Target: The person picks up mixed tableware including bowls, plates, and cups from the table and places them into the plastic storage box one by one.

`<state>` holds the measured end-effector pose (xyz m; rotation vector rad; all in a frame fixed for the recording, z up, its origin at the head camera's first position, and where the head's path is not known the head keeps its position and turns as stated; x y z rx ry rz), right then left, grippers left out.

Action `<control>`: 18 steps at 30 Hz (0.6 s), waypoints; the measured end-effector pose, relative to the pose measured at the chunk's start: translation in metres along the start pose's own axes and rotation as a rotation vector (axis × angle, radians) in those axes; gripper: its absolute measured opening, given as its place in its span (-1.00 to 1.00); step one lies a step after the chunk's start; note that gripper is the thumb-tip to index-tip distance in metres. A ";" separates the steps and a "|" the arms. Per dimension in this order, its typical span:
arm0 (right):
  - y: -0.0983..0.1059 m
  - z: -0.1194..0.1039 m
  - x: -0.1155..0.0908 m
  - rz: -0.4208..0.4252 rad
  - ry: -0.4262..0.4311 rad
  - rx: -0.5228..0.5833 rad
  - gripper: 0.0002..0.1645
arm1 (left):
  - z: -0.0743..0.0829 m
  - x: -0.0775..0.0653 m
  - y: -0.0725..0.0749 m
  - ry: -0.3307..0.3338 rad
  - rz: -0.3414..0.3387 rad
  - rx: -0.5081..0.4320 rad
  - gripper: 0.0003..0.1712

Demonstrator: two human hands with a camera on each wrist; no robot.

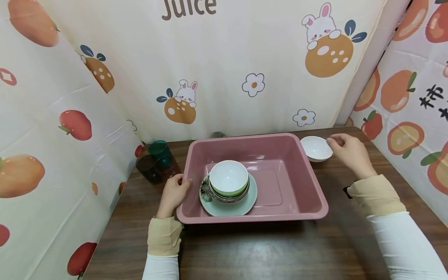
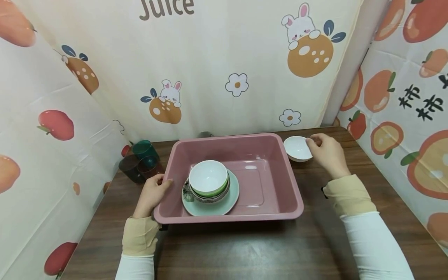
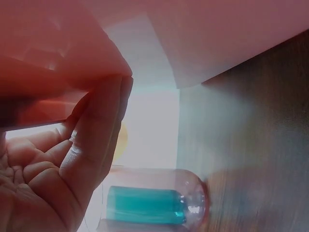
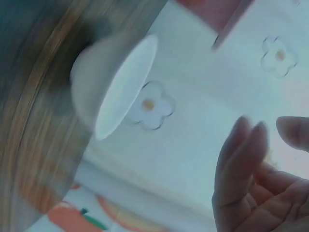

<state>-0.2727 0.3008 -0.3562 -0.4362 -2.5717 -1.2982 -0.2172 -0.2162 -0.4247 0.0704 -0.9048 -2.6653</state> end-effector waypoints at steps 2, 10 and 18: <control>-0.001 0.009 0.007 0.006 -0.026 -0.005 -0.35 | -0.001 0.001 0.000 0.004 0.000 -0.001 -0.69; -0.028 0.054 0.022 -0.052 -0.145 -0.049 -0.16 | -0.003 0.002 -0.001 0.016 -0.007 -0.012 -0.68; -0.055 0.071 0.019 -0.118 -0.201 -0.028 -0.20 | -0.002 0.001 -0.001 0.007 -0.003 -0.007 -0.69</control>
Point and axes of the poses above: each hand's wrist, its own x-axis towards the middle knuckle, its own y-axis out of the back of the hand, z = x × y, the point moved 5 cm from there along x, towards the middle knuckle, and after that the axes turned 11 degrees about z, right-handed, at the moved point
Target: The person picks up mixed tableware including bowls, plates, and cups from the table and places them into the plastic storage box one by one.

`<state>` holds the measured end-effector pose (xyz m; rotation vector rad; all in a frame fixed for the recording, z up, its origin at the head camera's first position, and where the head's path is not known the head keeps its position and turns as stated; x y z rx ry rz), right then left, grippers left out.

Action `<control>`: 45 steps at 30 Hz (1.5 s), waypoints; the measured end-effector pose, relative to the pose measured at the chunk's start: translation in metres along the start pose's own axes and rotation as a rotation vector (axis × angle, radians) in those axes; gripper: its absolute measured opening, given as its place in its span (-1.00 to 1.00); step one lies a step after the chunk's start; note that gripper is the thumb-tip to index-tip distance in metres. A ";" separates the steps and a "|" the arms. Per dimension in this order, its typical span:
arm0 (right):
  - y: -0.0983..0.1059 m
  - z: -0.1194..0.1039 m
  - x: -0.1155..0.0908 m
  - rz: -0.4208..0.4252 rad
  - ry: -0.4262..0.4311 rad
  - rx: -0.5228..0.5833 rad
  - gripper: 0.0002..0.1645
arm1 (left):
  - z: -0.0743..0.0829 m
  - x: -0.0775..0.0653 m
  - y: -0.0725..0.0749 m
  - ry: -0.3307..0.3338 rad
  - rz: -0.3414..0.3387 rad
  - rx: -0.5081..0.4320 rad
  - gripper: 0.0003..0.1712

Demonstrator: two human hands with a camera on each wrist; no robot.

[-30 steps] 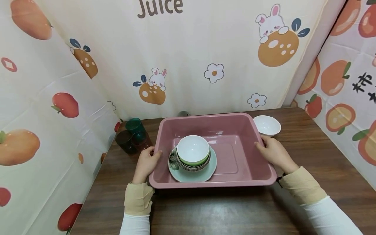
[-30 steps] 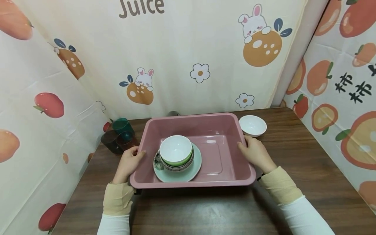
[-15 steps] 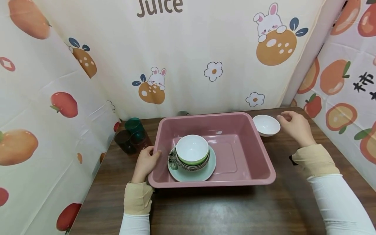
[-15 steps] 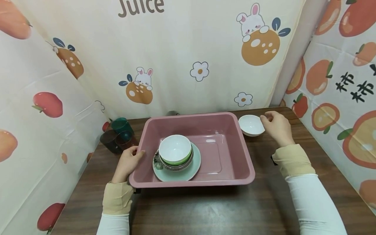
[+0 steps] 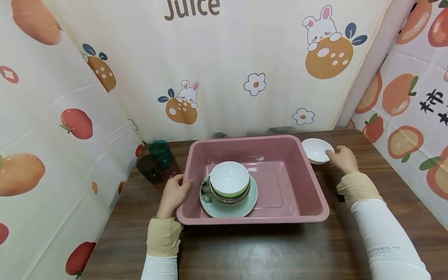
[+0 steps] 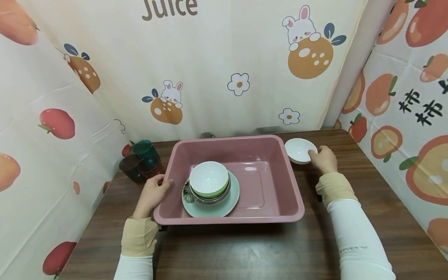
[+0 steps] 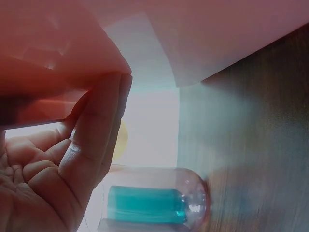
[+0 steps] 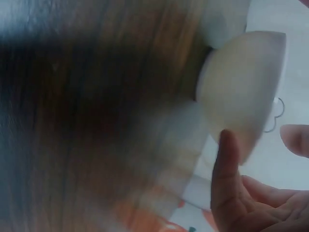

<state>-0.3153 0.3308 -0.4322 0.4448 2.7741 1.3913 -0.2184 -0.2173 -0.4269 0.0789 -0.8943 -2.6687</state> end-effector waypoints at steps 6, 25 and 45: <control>-0.008 -0.001 0.002 0.023 0.008 0.024 -0.47 | 0.002 0.000 0.002 -0.009 0.013 0.007 -0.71; -0.014 0.004 -0.001 -0.042 -0.095 0.096 -0.53 | 0.003 0.001 0.001 -0.001 -0.003 0.009 -0.69; 0.035 -0.027 0.001 0.053 -0.020 0.107 -0.48 | 0.004 0.001 0.000 0.005 -0.009 0.031 -0.68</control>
Point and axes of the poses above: each hand's wrist, its own x-axis towards the middle knuckle, its own y-axis out of the back of the hand, z = x × y, the point moved 5 cm from there along x, towards the middle knuckle, and after that the axes turned 11 degrees about z, right-handed, at the moved point
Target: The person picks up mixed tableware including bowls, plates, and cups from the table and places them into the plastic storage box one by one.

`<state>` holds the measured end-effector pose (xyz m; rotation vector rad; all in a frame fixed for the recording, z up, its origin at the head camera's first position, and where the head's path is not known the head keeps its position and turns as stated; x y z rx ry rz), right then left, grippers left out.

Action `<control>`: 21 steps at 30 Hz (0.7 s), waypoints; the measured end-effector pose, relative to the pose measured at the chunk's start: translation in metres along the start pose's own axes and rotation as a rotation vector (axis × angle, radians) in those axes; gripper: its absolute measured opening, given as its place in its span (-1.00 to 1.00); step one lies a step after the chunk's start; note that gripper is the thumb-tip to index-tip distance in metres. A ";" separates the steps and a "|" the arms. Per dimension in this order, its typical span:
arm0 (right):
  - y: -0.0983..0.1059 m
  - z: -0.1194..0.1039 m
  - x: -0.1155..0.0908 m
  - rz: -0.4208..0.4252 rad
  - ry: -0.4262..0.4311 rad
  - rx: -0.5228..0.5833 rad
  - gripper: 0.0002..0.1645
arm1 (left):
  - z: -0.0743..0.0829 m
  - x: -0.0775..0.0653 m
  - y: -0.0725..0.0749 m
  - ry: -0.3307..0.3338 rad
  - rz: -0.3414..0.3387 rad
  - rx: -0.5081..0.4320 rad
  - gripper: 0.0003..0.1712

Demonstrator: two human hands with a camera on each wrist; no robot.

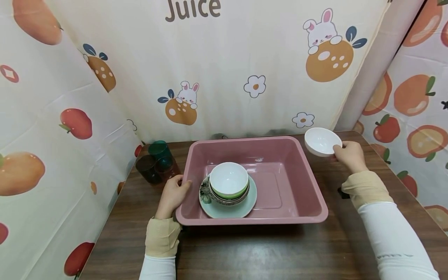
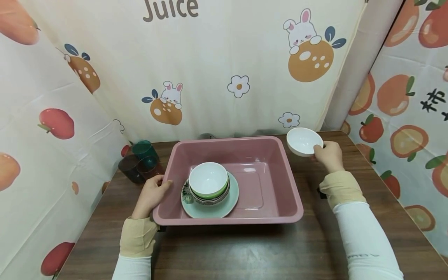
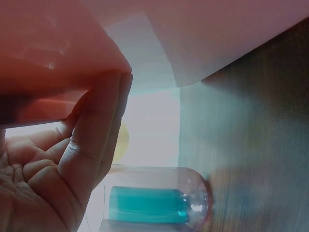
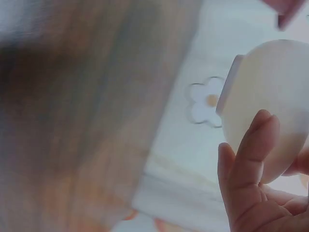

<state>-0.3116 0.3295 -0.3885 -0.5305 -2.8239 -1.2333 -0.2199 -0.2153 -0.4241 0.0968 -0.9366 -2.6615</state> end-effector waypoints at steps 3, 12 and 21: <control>0.007 -0.015 0.000 0.037 0.058 -0.029 -0.52 | -0.001 0.000 0.000 -0.002 0.001 0.004 -0.68; 0.014 -0.069 -0.017 0.015 0.202 -0.038 -0.55 | -0.001 0.000 0.001 -0.017 -0.003 0.012 -0.68; 0.008 -0.103 -0.039 -0.087 0.236 0.013 -0.60 | 0.000 -0.001 0.001 -0.024 -0.008 0.023 -0.69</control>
Point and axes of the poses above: each hand's wrist, its own x-axis towards the middle knuckle, its own y-axis out of the back of the hand, z = x × y, the point moved 5 cm from there along x, towards the middle knuckle, and after that the axes turned 11 degrees about z, right-handed, at the moved point
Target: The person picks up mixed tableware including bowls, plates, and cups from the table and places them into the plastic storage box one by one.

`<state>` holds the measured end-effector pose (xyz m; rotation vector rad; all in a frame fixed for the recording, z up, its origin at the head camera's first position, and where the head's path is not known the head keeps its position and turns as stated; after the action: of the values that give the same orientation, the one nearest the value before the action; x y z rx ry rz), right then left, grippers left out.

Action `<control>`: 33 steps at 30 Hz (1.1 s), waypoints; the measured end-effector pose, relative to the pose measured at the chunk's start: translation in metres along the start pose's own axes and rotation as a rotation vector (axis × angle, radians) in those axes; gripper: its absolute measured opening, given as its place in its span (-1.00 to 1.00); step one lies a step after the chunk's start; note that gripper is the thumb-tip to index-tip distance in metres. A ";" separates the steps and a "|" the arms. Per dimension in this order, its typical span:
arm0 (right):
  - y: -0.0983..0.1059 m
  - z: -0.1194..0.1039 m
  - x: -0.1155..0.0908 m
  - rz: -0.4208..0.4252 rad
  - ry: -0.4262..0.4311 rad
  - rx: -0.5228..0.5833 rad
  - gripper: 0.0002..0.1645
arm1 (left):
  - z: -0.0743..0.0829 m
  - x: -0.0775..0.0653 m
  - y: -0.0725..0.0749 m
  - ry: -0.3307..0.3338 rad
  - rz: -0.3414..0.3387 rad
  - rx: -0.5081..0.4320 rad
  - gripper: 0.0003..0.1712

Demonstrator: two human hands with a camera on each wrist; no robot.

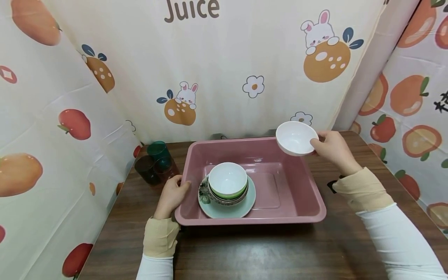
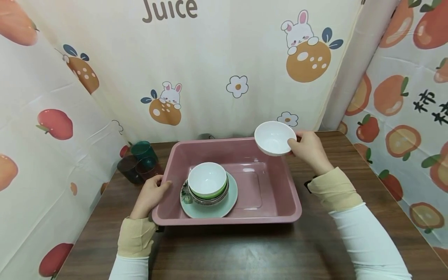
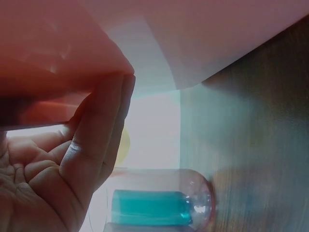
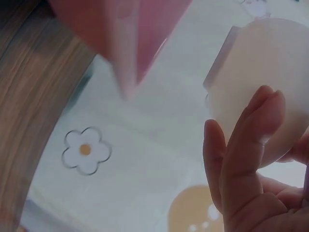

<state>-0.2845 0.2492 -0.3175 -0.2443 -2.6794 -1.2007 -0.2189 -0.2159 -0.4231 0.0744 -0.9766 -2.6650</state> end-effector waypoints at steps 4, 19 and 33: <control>-0.008 -0.014 -0.008 -0.048 -0.002 0.072 -0.60 | 0.000 0.000 0.001 -0.002 -0.006 0.004 -0.68; -0.030 -0.044 -0.033 -0.166 0.026 0.140 -0.57 | 0.000 -0.001 0.007 -0.039 -0.078 0.028 -0.48; -0.049 -0.056 -0.039 -0.219 0.033 0.242 -0.57 | 0.057 -0.008 0.063 -0.134 -0.054 0.003 -0.27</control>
<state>-0.2522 0.1720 -0.3252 0.1066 -2.8438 -0.9086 -0.2030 -0.2235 -0.3391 -0.0789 -1.0336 -2.7478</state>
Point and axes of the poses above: each hand's wrist, its own x-axis towards the middle knuckle, its own y-axis out of the back of the hand, z = x × y, the point moved 5 cm from there along x, towards the middle knuckle, and after that the axes turned 11 degrees about z, right-handed, at the moved point
